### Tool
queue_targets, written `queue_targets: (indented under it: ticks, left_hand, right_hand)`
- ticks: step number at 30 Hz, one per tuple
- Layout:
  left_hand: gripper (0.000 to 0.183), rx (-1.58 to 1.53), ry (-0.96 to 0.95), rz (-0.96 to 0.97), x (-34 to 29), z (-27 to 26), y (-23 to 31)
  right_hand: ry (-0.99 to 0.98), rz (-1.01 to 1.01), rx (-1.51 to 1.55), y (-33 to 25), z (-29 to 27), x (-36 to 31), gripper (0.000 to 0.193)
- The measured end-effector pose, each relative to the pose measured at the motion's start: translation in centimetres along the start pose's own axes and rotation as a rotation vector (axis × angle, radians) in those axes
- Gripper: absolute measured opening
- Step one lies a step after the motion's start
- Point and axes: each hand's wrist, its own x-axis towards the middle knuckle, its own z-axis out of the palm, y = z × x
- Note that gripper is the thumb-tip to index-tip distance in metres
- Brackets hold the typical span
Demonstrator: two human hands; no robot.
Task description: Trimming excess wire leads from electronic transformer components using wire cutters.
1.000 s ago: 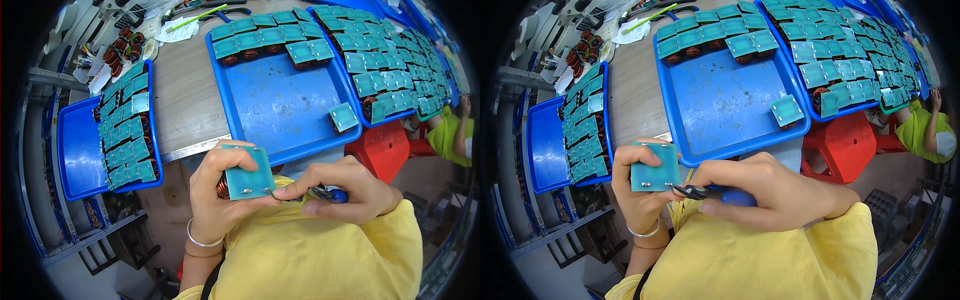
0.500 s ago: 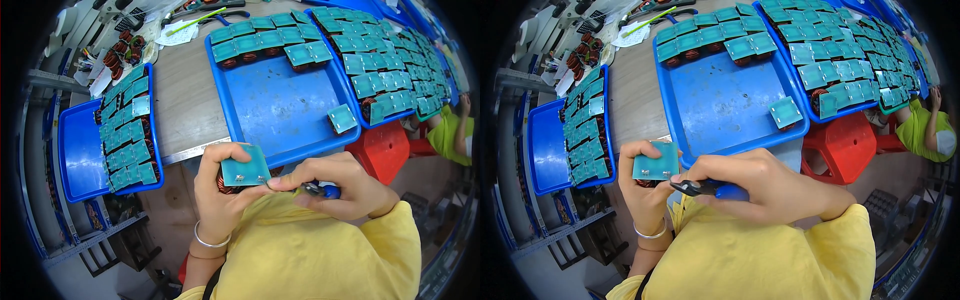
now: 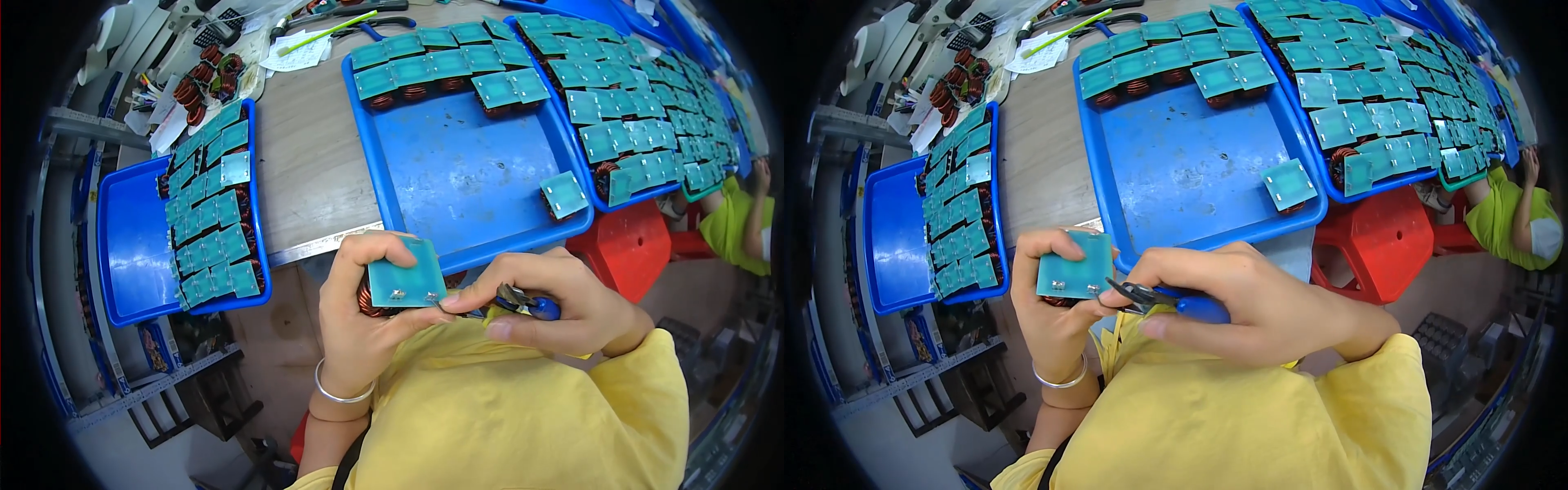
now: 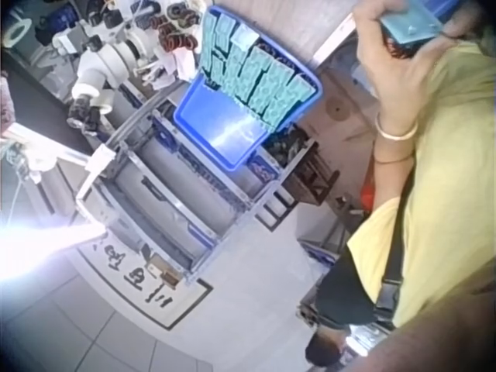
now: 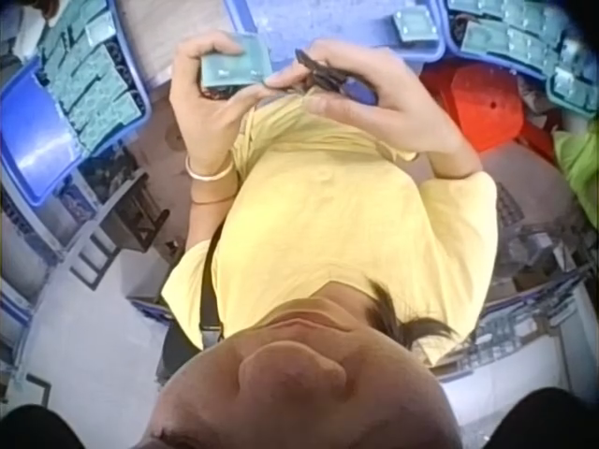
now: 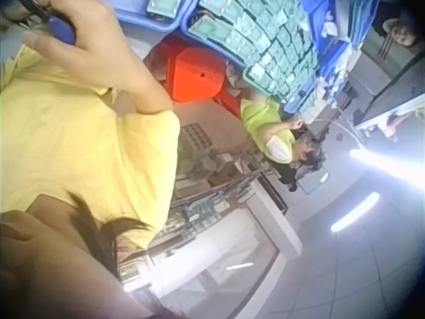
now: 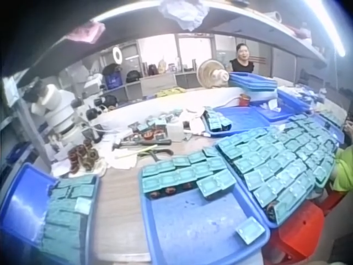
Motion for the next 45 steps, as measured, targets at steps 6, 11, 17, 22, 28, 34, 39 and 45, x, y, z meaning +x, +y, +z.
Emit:
queue_targets:
  ticks: [6,11,17,22,28,34,39,45]
  left_hand:
    - [0.050,0.032,-0.016,0.018,0.4,-0.1,-0.3]
    - [0.047,0.278,0.010,0.210,1.1,-0.4,0.0]
    - [0.046,0.476,0.009,0.262,1.4,-0.8,-0.2]
    - [0.055,0.195,0.200,0.042,4.3,-3.5,-0.8]
    - [0.049,0.845,0.337,0.014,13.0,-10.8,-1.2]
    - [0.048,0.991,0.493,0.061,24.9,-18.7,-4.3]
    - [0.038,1.210,0.427,0.289,31.5,-19.0,-5.0]
    - [0.023,1.425,0.261,0.188,36.0,-22.3,-7.7]
  right_hand:
    - [-0.006,0.037,-0.029,0.1,-0.3,0.4,0.023]
    - [-0.016,0.155,-0.069,-1.0,-0.7,0.8,0.020]
    - [0.141,-0.005,-0.184,0.3,0.4,0.5,0.023]
    - [0.213,-0.060,0.025,0.9,-0.2,-0.5,0.025]
    - [0.334,-0.063,0.283,2.3,-1.1,-0.7,0.025]
    - [0.229,-0.042,0.343,3.5,-2.4,-1.4,0.027]
    - [0.310,0.015,0.366,3.7,-3.2,-2.4,0.027]
    - [0.381,0.016,0.272,2.5,-3.7,-2.2,0.029]
